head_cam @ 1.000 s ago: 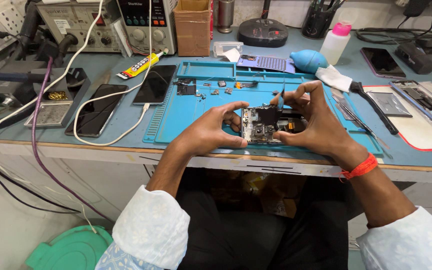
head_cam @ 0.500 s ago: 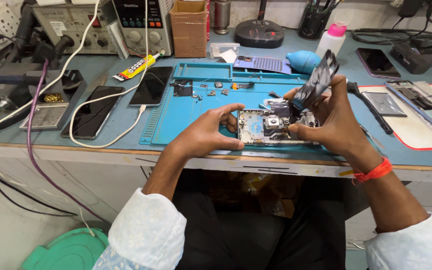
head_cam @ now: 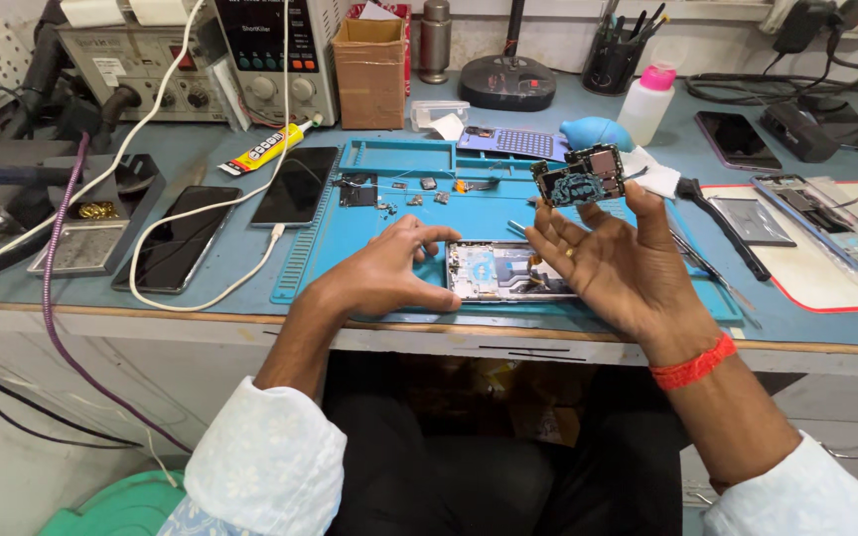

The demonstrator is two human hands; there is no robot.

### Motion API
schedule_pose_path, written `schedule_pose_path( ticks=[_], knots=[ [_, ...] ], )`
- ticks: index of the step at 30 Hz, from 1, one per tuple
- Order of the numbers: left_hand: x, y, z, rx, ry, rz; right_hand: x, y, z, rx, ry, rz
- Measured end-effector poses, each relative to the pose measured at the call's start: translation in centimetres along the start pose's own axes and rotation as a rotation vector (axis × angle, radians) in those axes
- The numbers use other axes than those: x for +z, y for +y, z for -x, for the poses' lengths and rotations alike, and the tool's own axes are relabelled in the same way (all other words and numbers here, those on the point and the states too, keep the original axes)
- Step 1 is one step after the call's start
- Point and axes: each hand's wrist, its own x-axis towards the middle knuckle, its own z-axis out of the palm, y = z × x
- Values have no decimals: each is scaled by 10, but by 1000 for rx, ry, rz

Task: The person disassembles a smartphone on a repair bench, prying the back cover off with a tool, lifting out the battery and internal components, and separating the mid-frame from the display. They handle the chassis and a second phone body, then use a hot air gun to heat the display assembly of another phone on the mat.

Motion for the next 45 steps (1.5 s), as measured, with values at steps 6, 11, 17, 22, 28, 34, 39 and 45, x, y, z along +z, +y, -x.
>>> schedule_pose_path(
  ticks=[6,11,17,22,28,34,39,45],
  knots=[
    [0,-9,-8,9,-44,-35,1,1,1,6,14,-40],
    [0,-9,-9,12,-56,-92,2,0,2,-6,28,-84],
    [2,-4,-1,-34,-12,-59,8,4,3,-11,-4,-79],
    [4,-1,2,-10,47,-35,13,10,3,65,27,-190],
    [10,-4,2,16,179,81,16,15,1,74,67,-221],
    [13,-11,1,82,239,94,14,1,2,5,35,-102],
    [14,-10,1,108,251,90,15,-9,7,-34,41,-105],
    [12,8,2,116,351,141,17,-5,7,-14,14,-125]
  ],
)
